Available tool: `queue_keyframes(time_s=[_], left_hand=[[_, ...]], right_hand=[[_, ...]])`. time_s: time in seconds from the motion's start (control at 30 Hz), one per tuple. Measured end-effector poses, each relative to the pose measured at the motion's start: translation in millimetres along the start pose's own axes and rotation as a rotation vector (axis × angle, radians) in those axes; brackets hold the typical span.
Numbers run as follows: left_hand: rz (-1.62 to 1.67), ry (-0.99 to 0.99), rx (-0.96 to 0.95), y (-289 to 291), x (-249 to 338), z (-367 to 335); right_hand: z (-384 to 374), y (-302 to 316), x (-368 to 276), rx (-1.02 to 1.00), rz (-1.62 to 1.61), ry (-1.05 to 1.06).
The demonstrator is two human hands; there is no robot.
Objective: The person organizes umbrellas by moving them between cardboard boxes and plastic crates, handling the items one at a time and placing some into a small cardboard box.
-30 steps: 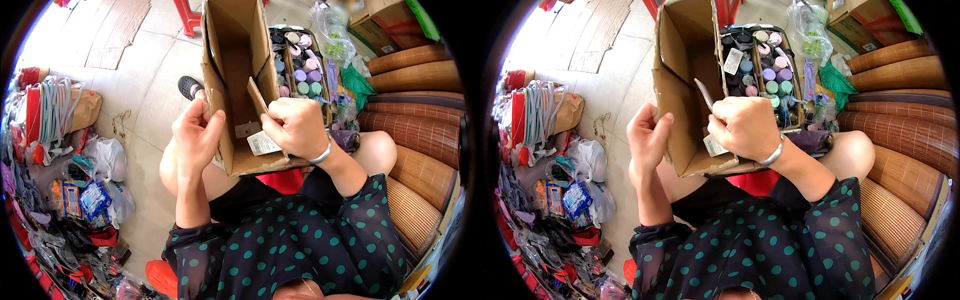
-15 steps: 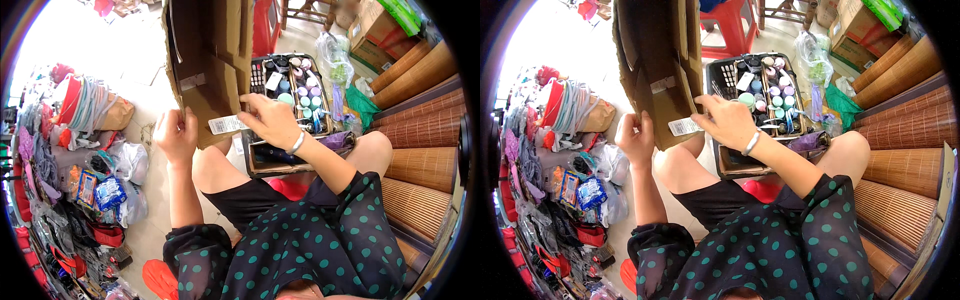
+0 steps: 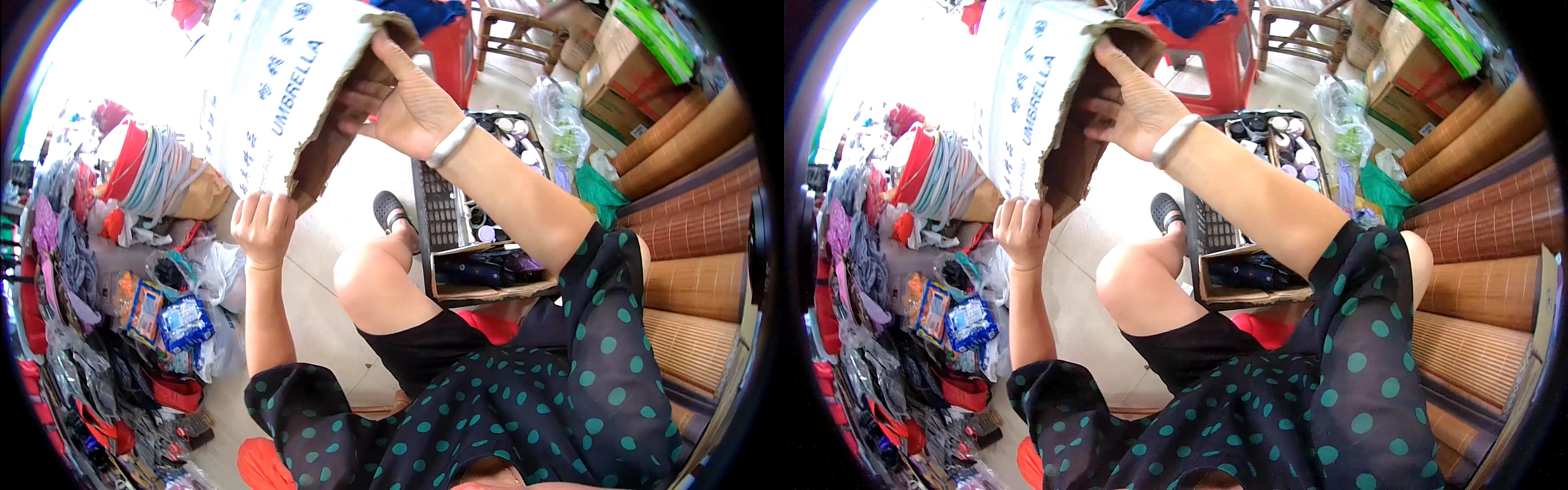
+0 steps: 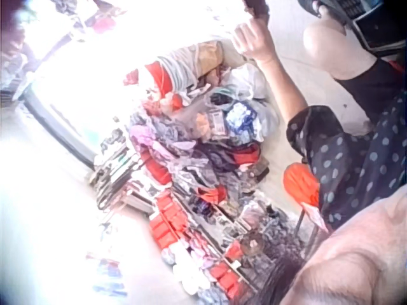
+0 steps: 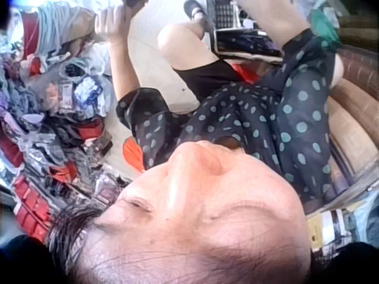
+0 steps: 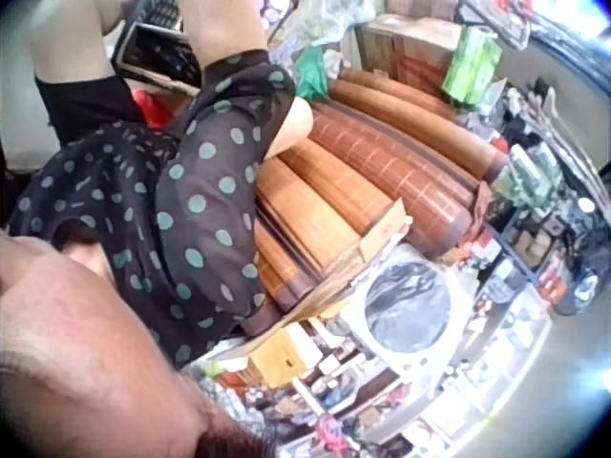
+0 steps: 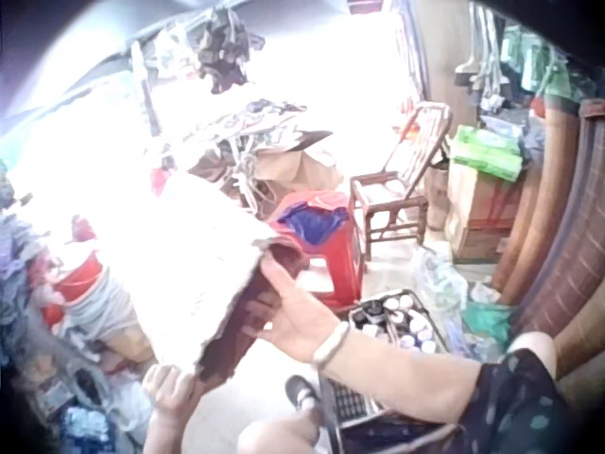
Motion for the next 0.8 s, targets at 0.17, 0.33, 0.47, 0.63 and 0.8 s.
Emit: queue_keyframes(time_s=[0.17,0.33,0.47,0.63,0.8], left_hand=[[-0.039,-0.056,-0.022,-11.0,-19.0,11.8],[-0.091,-0.051,-0.066,-20.6,-30.7,40.9],[-0.028,-0.033,-0.151,-47.0,-16.4,60.9],[0.019,0.013,-0.281,-56.4,-0.3,88.4],[0.081,0.593,-0.078,-41.9,7.7,135.3]], right_hand=[[-12.7,-20.5,30.1,0.079,-0.274,0.055],[20.4,-9.2,60.5,0.227,-0.145,0.018],[-57.8,17.8,76.1,0.293,-0.126,-0.035],[-97.9,52.9,104.5,0.446,-0.304,-0.167],[-88.4,99.2,112.2,0.221,-0.489,-0.152]])
Point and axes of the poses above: each hand's wrist, its own z-axis away from the middle knuckle, its own y-axis out of the back of the hand, x = y × z, the point moved 4 cm from there along -z, towards the middle knuckle, and after that the axes turned 12 degrees about x, right-handed, at the moved point
